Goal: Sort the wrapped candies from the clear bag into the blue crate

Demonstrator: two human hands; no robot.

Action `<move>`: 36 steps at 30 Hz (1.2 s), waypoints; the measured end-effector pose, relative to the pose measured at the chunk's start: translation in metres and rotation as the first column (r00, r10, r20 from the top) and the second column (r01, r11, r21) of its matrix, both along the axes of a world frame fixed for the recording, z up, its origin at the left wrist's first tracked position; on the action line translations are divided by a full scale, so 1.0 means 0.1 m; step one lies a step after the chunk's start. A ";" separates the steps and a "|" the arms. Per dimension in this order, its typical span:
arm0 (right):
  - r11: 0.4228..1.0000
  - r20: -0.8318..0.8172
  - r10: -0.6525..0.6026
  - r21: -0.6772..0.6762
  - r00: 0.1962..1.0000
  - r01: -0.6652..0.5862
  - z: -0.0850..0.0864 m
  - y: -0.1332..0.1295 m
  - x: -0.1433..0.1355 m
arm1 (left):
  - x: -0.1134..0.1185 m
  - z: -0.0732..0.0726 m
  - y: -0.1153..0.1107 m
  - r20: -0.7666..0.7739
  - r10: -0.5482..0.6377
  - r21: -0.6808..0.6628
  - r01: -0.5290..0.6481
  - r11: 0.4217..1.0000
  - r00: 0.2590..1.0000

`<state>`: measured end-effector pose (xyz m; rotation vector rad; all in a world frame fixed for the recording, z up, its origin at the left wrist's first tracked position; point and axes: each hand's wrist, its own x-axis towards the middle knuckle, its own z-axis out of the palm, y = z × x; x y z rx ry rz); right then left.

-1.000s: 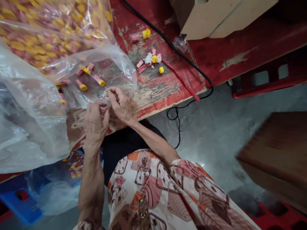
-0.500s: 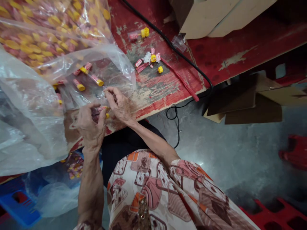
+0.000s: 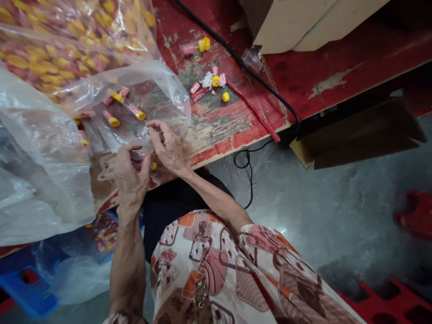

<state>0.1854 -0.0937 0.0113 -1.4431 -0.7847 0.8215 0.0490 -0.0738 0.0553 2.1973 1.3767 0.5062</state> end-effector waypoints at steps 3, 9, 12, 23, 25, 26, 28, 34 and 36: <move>0.999 0.016 0.009 -0.033 1.000 -0.009 -0.01 0.01 0.00 | 0.00 -0.05 -0.04 -0.013 0.033 0.063 -0.033 0.998 0.999; 1.000 0.024 0.006 -0.019 1.000 -0.005 -0.05 0.03 -0.02 | -0.08 -0.02 0.03 -0.050 -0.052 0.065 0.055 0.996 0.997; 1.000 0.030 0.012 -0.007 0.999 -0.012 -0.05 0.02 -0.01 | -0.10 -0.01 0.00 -0.038 -0.016 0.110 0.020 0.994 0.999; 0.999 0.006 0.027 -0.025 1.000 -0.027 -0.03 0.02 0.00 | -0.10 -0.02 0.03 -0.039 -0.035 0.150 0.041 0.988 0.999; 1.000 0.009 0.020 -0.009 1.000 -0.019 -0.04 0.03 0.00 | -0.09 0.00 0.00 -0.021 0.032 0.186 -0.028 0.982 0.999; 1.000 0.015 0.019 -0.011 1.000 -0.019 -0.05 0.03 0.00 | -0.08 -0.01 -0.02 -0.024 0.055 0.195 -0.049 0.980 0.998; 0.999 0.030 0.025 -0.034 0.999 -0.024 -0.06 0.04 -0.01 | -0.06 -0.04 -0.04 -0.049 0.061 0.192 -0.051 0.980 0.997; 0.999 0.053 0.035 0.014 0.998 -0.036 -0.07 0.02 -0.01 | -0.10 -0.10 0.03 -0.017 0.006 0.106 -0.004 0.994 1.000; 0.997 0.073 0.004 0.082 0.997 -0.010 -0.09 0.01 -0.02 | -0.15 -0.07 0.03 0.019 0.066 0.109 -0.068 0.992 0.998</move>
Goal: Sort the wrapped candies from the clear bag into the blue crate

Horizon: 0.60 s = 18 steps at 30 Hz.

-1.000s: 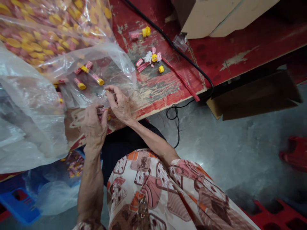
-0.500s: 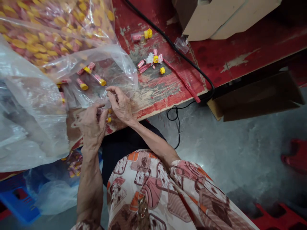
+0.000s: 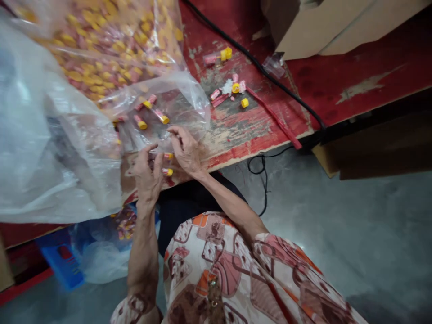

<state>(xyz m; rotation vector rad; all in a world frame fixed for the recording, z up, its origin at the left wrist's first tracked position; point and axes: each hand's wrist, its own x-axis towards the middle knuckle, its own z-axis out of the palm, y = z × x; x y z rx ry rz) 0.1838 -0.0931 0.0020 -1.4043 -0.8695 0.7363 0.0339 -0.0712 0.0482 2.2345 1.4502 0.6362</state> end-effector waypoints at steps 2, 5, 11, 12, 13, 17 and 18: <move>0.997 0.019 -0.039 0.068 0.999 0.038 -0.04 -0.01 -0.01 | -0.04 0.00 -0.03 0.023 0.081 0.030 -0.082 0.996 0.996; 0.990 0.050 -0.068 0.128 0.996 0.062 -0.09 -0.01 -0.04 | -0.08 -0.07 -0.05 0.038 0.087 0.044 -0.089 0.995 0.995; 0.992 0.016 -0.049 0.117 0.999 0.047 -0.11 -0.02 -0.04 | -0.12 -0.11 0.01 0.017 0.016 0.003 -0.017 1.000 1.000; 0.993 0.016 -0.042 0.110 0.999 0.040 -0.11 -0.03 -0.03 | -0.12 -0.09 0.01 0.026 0.017 0.022 -0.017 1.000 1.000; 0.995 0.019 -0.033 0.099 0.999 0.031 -0.11 -0.03 -0.02 | -0.13 -0.08 0.00 0.040 0.020 0.041 -0.022 0.999 0.999; 1.000 0.042 -0.010 0.025 0.999 0.009 -0.13 -0.04 -0.02 | -0.11 -0.14 -0.03 0.066 0.017 0.099 -0.024 0.995 0.998; 1.000 0.048 -0.009 0.011 0.999 0.009 -0.13 -0.03 -0.03 | -0.11 -0.18 -0.03 0.064 -0.004 0.107 -0.003 0.994 0.998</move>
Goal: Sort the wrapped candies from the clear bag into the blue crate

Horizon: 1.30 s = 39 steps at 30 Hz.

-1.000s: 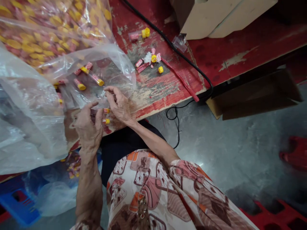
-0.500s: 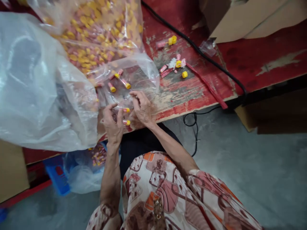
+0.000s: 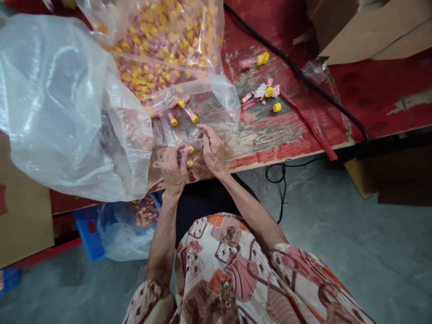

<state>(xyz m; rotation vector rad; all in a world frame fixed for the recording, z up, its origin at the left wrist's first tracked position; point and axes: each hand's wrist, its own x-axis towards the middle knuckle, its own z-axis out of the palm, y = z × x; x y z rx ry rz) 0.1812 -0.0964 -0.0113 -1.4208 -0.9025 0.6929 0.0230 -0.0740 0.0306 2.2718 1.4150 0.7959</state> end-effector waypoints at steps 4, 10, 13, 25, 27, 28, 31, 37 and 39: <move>0.999 0.030 -0.004 -0.038 1.000 0.005 -0.01 0.03 -0.02 | 0.00 -0.10 0.04 -0.020 -0.094 0.005 0.095 0.996 0.995; 0.996 0.088 -0.006 -0.086 0.996 0.013 -0.05 0.07 -0.03 | 0.05 -0.03 0.00 -0.022 -0.054 0.037 0.054 0.998 0.998; 0.997 0.090 0.000 -0.077 0.996 0.007 -0.06 0.08 -0.04 | 0.08 -0.05 -0.03 -0.034 -0.028 0.002 0.028 1.000 0.999; 0.998 0.182 0.002 -0.063 0.983 0.010 -0.13 0.12 -0.06 | 0.13 0.16 -0.04 0.022 0.008 -0.025 -0.007 1.000 1.000; 0.999 0.192 -0.005 -0.051 0.981 0.015 -0.15 0.12 -0.07 | 0.14 0.14 -0.06 -0.006 0.003 -0.028 -0.003 1.000 1.000; 0.999 0.187 -0.011 -0.041 0.982 0.019 -0.16 0.12 -0.07 | 0.16 0.10 -0.06 -0.027 -0.006 -0.036 0.005 0.999 1.000; 0.999 0.164 -0.032 0.004 0.986 0.032 -0.18 0.14 -0.08 | 0.18 -0.04 -0.01 -0.064 -0.029 -0.089 0.023 0.996 0.998; 0.998 0.205 0.004 -0.056 0.979 0.007 -0.15 0.14 -0.07 | 0.13 -0.18 0.10 -0.048 -0.011 -0.076 0.007 0.997 0.999; 0.997 0.213 0.016 -0.072 0.977 -0.001 -0.12 0.13 -0.06 | 0.11 -0.16 0.09 -0.045 0.007 -0.077 -0.011 0.997 0.999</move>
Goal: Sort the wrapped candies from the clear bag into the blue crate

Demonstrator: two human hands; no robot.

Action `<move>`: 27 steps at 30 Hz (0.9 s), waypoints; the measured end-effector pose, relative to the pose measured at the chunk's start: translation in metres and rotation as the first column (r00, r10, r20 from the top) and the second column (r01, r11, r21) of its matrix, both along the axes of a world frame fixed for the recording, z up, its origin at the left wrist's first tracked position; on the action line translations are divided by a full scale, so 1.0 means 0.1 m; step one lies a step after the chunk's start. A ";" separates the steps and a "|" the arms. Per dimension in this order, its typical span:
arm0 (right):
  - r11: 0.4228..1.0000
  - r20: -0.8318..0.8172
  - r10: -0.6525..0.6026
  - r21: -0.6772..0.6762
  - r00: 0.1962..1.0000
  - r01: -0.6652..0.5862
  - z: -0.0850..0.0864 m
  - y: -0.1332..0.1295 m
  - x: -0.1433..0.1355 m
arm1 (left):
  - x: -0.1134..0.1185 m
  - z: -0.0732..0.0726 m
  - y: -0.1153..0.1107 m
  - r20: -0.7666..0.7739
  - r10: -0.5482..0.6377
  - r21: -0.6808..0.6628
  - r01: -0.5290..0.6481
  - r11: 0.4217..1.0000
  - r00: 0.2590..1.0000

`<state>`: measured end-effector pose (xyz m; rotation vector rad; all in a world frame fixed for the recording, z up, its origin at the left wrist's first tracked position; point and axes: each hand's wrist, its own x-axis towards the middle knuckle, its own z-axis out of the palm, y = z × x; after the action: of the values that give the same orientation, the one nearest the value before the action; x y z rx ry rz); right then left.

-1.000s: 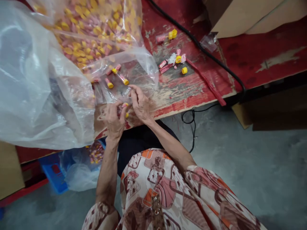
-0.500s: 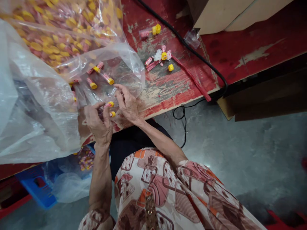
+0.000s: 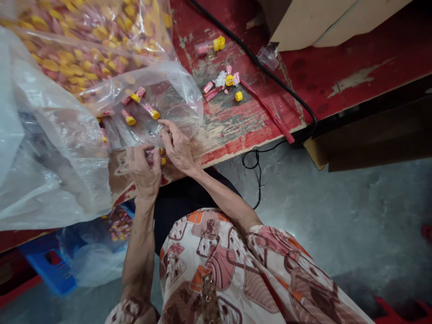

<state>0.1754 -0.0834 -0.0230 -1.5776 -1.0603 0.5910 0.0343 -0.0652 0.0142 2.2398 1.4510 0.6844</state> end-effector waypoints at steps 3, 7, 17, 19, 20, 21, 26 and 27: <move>1.000 -0.011 -0.003 0.009 1.000 0.003 0.03 -0.01 0.01 | 0.00 0.05 -0.04 0.015 0.021 -0.012 -0.021 1.000 1.000; 1.000 -0.011 -0.001 0.007 1.000 0.001 0.03 -0.01 0.01 | 0.04 0.12 -0.09 0.062 0.042 0.029 -0.043 0.999 0.997; 1.000 -0.053 0.020 -0.014 0.998 -0.020 0.06 -0.02 0.01 | 0.14 0.09 -0.06 -0.010 -0.114 -0.019 0.114 0.993 0.993; 1.000 -0.071 0.012 -0.008 0.997 -0.013 0.09 -0.03 0.02 | 0.12 0.13 -0.04 0.013 -0.131 -0.003 0.131 0.991 0.991; 1.000 -0.072 0.010 -0.006 0.997 -0.010 0.10 -0.03 0.02 | 0.11 0.15 -0.04 0.023 -0.140 0.010 0.140 0.990 0.990; 1.000 -0.068 0.007 -0.008 0.998 -0.007 0.11 -0.04 0.02 | 0.09 0.18 -0.05 0.030 -0.139 0.029 0.138 0.990 0.990; 1.000 -0.033 0.006 -0.026 0.999 -0.007 0.12 -0.04 0.03 | 0.08 0.16 -0.13 0.045 -0.021 0.070 0.017 0.997 0.999; 0.999 -0.021 0.011 -0.031 1.000 -0.012 0.12 -0.03 0.03 | 0.08 0.12 -0.14 0.044 -0.004 0.049 0.002 0.999 0.999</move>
<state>0.1780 -0.0867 -0.0113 -1.5897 -1.0497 0.6330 0.0423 -0.0793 0.0263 2.2483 1.4244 0.7718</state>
